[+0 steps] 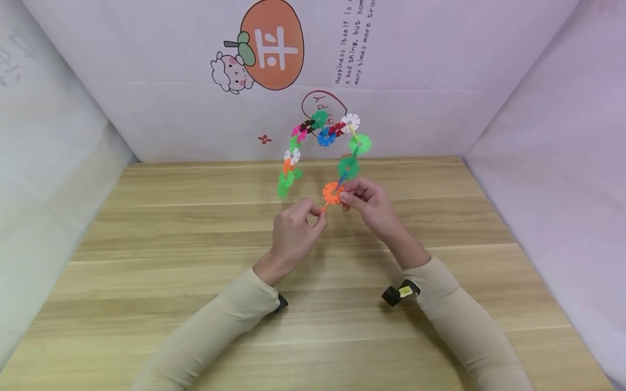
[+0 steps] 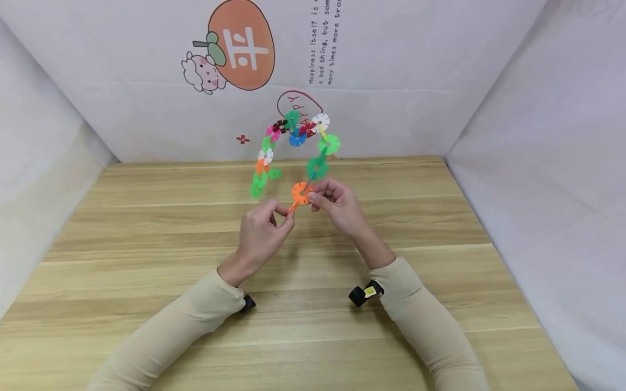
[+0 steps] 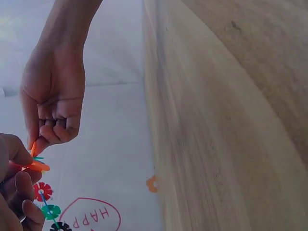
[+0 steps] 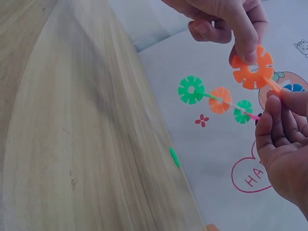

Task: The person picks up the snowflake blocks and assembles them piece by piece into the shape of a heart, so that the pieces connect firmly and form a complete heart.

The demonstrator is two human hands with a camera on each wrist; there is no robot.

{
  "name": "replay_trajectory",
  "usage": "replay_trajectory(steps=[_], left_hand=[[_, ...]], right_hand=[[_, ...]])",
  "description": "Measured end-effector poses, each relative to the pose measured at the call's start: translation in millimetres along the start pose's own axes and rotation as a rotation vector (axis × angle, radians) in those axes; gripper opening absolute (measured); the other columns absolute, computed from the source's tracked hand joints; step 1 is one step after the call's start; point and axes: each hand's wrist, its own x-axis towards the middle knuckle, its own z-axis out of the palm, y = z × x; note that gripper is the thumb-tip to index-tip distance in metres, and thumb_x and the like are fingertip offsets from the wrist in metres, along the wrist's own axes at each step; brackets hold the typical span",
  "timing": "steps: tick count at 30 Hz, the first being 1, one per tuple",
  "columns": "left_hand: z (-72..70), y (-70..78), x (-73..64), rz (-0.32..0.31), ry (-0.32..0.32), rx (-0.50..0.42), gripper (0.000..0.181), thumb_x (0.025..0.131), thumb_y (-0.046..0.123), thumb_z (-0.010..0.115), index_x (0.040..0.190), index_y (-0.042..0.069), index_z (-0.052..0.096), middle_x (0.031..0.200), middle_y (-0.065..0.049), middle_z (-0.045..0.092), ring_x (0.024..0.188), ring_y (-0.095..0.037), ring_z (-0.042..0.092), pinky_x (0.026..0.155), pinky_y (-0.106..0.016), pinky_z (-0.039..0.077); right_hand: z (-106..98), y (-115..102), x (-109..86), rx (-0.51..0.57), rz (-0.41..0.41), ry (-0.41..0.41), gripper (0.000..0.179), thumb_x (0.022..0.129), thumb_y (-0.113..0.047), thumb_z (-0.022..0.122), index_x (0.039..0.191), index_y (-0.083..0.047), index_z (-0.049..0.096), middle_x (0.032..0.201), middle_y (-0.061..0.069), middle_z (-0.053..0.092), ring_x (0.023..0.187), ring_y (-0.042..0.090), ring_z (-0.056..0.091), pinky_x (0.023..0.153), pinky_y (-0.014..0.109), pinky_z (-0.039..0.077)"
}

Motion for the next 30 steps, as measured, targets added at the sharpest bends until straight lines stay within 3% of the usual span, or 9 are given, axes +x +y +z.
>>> replay_trajectory(steps=[6,14,21,30], left_hand=[[1.1,2.2,2.9,0.067,-0.012,0.036,0.011,0.081,-0.006,0.071,0.079,0.002,0.064,0.075,-0.007,0.068,0.053,-0.013,0.057,0.046,-0.021,0.042],[-0.5,6.4,6.0,0.125,-0.025,0.046,0.013,0.082,-0.009,0.07,0.078,0.002,0.064,0.075,-0.008,0.067,0.059,-0.017,0.063,0.05,-0.023,0.049],[-0.8,3.2,6.2,0.152,-0.024,-0.032,0.013,0.083,-0.01,0.07,0.08,0.0,0.063,0.075,-0.009,0.066,0.051,-0.012,0.053,0.046,-0.02,0.042],[1.5,3.2,7.9,0.15,-0.015,-0.049,0.013,0.083,-0.011,0.069,0.079,0.0,0.063,0.074,-0.01,0.065,0.052,-0.012,0.052,0.047,-0.018,0.042]], right_hand=[[3,0,-0.7,-0.001,-0.013,0.011,0.01,0.098,0.002,0.061,0.102,0.011,0.06,0.09,0.007,0.067,0.075,0.019,0.06,0.071,0.025,0.055],[3,-6,-1.9,0.017,-0.006,0.012,0.008,0.098,0.001,0.06,0.097,0.009,0.06,0.088,0.006,0.066,0.071,0.018,0.055,0.067,0.024,0.051],[0,-13,-2.7,0.028,0.057,0.001,0.012,0.098,-0.003,0.062,0.098,0.009,0.059,0.084,0.006,0.063,0.072,0.016,0.052,0.068,0.025,0.048],[0,-18,-3.4,0.022,0.097,-0.016,0.016,0.097,-0.003,0.064,0.101,0.011,0.057,0.087,0.005,0.067,0.074,0.016,0.053,0.069,0.023,0.048]])
